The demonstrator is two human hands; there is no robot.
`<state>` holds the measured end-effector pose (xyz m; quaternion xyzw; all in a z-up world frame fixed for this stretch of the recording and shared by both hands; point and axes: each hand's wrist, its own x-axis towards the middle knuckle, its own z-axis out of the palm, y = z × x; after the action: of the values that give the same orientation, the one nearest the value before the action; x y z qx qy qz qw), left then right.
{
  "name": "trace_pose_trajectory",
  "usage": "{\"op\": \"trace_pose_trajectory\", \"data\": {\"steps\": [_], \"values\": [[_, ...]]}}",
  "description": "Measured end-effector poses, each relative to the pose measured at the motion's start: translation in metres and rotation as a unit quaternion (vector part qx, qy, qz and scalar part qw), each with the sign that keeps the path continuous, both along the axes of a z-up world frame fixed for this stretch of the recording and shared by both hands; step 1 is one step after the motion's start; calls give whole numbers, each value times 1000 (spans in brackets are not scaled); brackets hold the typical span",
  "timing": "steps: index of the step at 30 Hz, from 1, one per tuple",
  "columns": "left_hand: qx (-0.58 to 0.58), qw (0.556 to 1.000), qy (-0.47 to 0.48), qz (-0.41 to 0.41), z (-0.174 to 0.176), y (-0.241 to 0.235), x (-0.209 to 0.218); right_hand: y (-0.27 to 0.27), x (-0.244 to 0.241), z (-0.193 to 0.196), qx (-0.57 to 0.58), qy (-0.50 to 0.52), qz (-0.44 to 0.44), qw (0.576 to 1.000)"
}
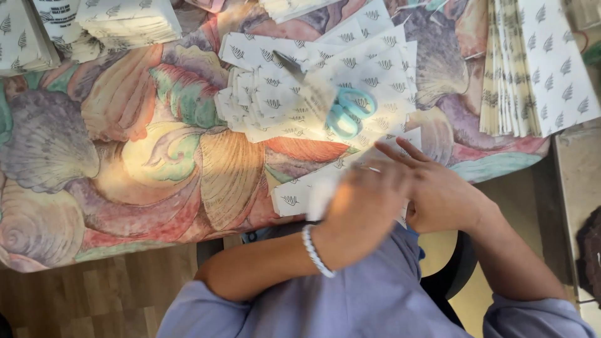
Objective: The person is folding and cutting stacks of printed paper sheets into smaller sections using scissors.
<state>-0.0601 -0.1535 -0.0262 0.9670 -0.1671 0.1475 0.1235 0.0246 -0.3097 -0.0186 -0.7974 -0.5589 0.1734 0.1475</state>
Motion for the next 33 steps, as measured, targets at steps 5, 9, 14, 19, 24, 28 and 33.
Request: {"op": "trace_pose_trajectory", "data": {"steps": [5,9,14,19,24,28,33], "values": [[62,990,-7,129,-35,49,-3,-12,0,2,32,49,-34,998],[62,988,52,129,-35,54,-5,-49,-4,-2,153,150,-111,970],[-14,994,30,101,-47,62,4,-70,-15,-25,329,196,-336,861],[-140,940,309,40,-36,68,18,-47,-23,-28,306,257,-419,815],[-280,934,220,-20,-22,68,56,-69,-11,-36,242,242,-552,760],[-153,971,160,-95,-12,77,109,-109,16,-22,185,309,-560,746],[136,978,147,-49,-6,105,138,-108,33,-16,211,392,-555,703]]}}
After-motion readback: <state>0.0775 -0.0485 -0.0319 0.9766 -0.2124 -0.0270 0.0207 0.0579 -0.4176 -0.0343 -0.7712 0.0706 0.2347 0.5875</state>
